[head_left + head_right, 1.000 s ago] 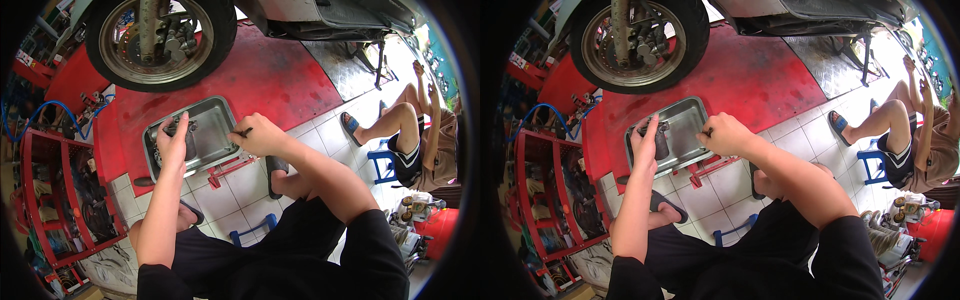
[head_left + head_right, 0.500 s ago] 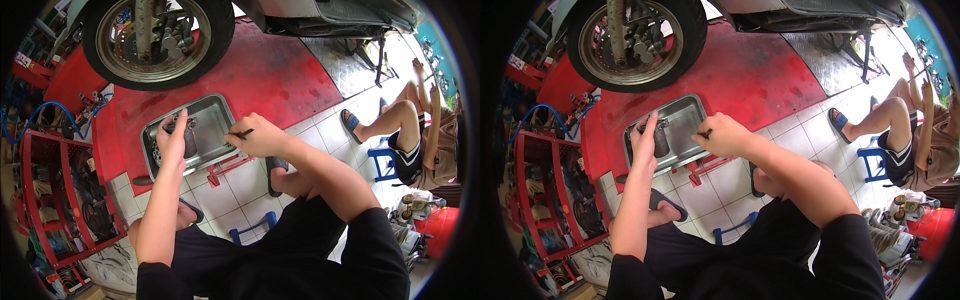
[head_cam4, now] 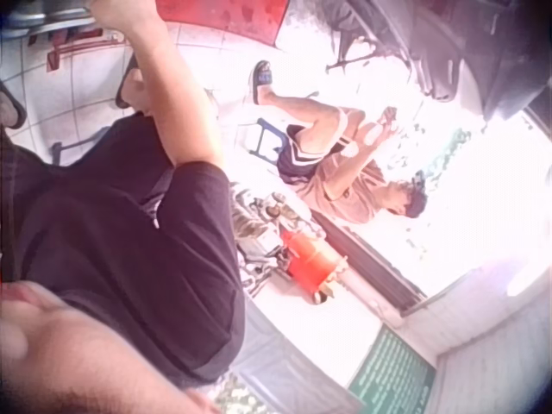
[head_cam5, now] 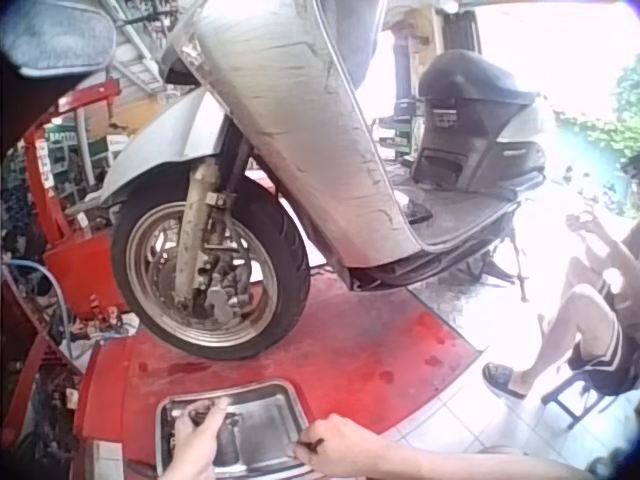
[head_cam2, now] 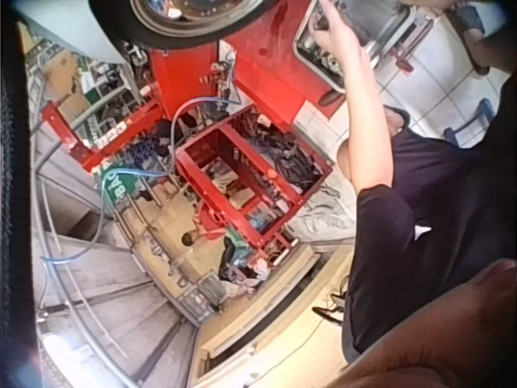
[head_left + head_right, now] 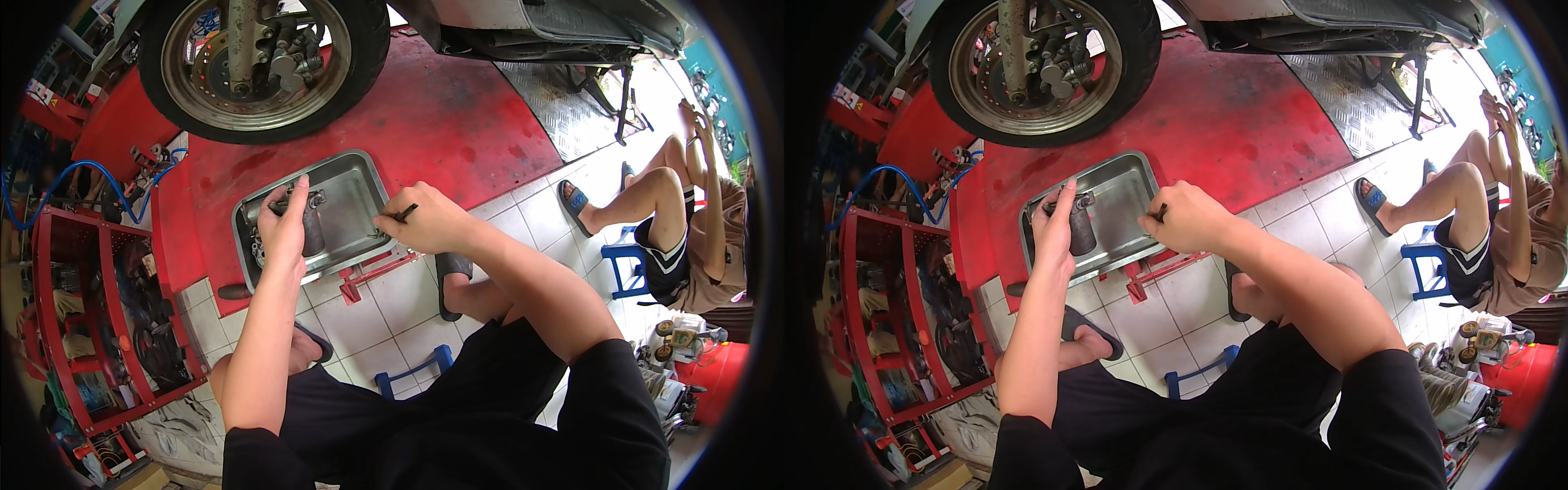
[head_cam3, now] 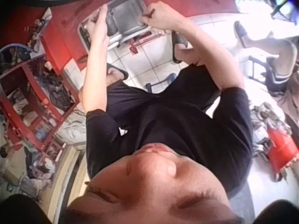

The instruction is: The person disassembles a cylindrical scooter part, likely a starter motor, using a screwdriver and their hands. They remove screws and internal components, placing them into a metal tray. The person then reassembles the part, inserting components back into the housing and securing them with screws.

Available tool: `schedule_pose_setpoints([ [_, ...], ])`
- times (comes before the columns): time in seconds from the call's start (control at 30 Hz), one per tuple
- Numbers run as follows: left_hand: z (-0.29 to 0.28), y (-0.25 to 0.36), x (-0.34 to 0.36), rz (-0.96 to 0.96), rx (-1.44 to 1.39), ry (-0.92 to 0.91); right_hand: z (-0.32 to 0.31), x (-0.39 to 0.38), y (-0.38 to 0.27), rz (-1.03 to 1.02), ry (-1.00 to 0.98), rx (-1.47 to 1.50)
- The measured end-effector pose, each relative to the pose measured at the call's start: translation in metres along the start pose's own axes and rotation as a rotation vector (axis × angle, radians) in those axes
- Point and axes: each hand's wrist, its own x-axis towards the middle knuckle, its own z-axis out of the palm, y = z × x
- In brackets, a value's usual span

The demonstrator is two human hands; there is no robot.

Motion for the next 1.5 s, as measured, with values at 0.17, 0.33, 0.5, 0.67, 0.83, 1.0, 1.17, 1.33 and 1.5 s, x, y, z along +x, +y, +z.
schedule_pose_setpoints([
  [0.17,-0.002,-0.002,0.002,0.003,-0.024,-0.005,0.007,0.002,0.005,-0.088,0.03,-0.038],
  [0.33,-0.002,0.0,0.001,-0.03,-0.061,0.002,0.003,0.001,0.0,-0.06,0.037,-0.075],
  [0.5,-0.001,0.004,-0.002,-0.07,-0.06,0.013,0.0,0.0,0.001,-0.027,0.102,-0.055],
  [0.67,-0.004,0.0,0.0,-0.076,-0.086,0.003,-0.006,-0.003,-0.006,0.093,0.093,-0.004],
  [0.83,-0.008,0.005,0.001,-0.351,-0.264,-0.028,-0.01,-0.006,-0.018,0.04,0.158,0.013],
  [1.0,-0.02,0.009,-0.002,-0.565,-0.521,-0.203,-0.01,-0.003,-0.033,0.066,0.331,0.16],
  [1.17,-0.021,0.026,-0.03,-0.38,-0.456,-0.41,-0.009,-0.004,-0.045,0.0,0.316,0.325],
  [1.33,-0.035,0.009,-0.044,0.042,-0.036,-0.51,-0.001,-0.011,-0.06,-0.067,0.232,0.294],
  [1.5,-0.028,0.022,-0.078,0.411,0.604,-0.436,0.016,-0.005,-0.045,-0.103,-0.016,0.118],
])
